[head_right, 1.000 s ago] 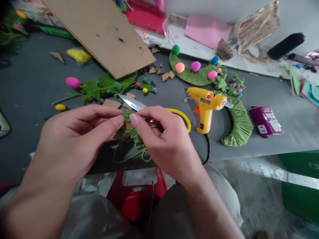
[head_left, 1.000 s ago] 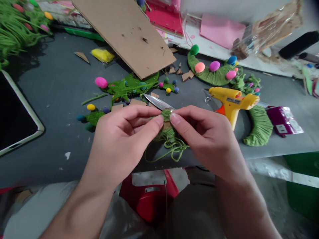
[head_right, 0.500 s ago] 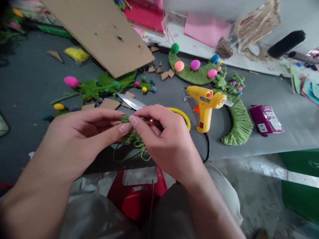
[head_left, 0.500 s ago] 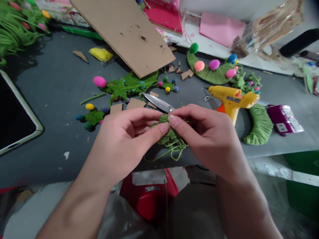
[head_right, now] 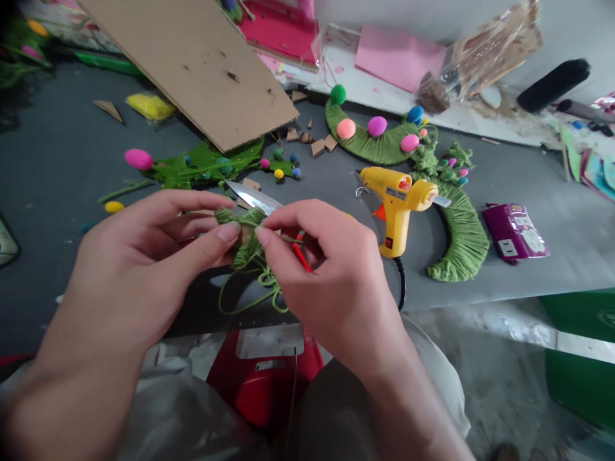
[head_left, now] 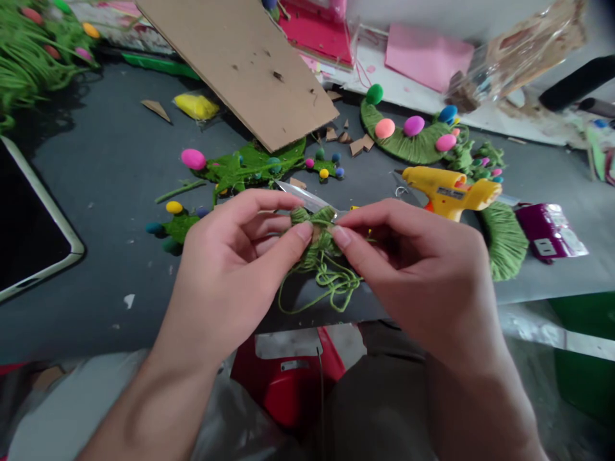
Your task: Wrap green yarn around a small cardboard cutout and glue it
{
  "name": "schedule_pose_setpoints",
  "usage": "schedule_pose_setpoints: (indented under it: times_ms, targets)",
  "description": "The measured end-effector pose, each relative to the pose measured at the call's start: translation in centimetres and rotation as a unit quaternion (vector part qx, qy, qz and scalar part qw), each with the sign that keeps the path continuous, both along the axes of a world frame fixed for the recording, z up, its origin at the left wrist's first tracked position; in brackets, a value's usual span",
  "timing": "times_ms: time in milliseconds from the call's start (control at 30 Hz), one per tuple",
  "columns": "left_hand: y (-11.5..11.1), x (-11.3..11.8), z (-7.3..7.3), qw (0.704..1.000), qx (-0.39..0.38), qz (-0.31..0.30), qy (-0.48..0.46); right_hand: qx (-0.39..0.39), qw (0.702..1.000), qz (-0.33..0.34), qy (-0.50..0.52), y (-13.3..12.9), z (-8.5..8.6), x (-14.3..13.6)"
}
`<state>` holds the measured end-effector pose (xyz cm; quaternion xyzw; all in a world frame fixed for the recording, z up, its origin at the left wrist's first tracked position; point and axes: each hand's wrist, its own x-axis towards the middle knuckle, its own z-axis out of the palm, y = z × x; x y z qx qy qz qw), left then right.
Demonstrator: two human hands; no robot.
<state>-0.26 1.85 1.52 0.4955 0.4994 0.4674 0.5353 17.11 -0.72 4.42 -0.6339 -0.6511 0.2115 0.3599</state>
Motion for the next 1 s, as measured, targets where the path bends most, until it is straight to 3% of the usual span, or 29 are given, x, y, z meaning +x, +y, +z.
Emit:
schedule_pose_setpoints:
  times_ms: [133,267,600,1000]
  targets:
    - [-0.1,0.3,-0.1,0.999,0.024,0.007,0.035,-0.007,0.999,0.038,-0.007,0.0,0.1,-0.1]
    - [-0.2,0.3,-0.2,1.000,-0.002,0.015,0.022,0.000,0.999,0.040,-0.021,0.2,0.0,0.1]
    - [-0.4,0.5,-0.1,1.000,0.011,0.009,0.012,-0.009,0.999,-0.041,0.019,0.3,-0.3,-1.2]
    - [-0.5,0.9,0.0,1.000,0.005,0.018,-0.015,0.010,0.998,-0.055,0.011,0.1,-0.8,-1.1]
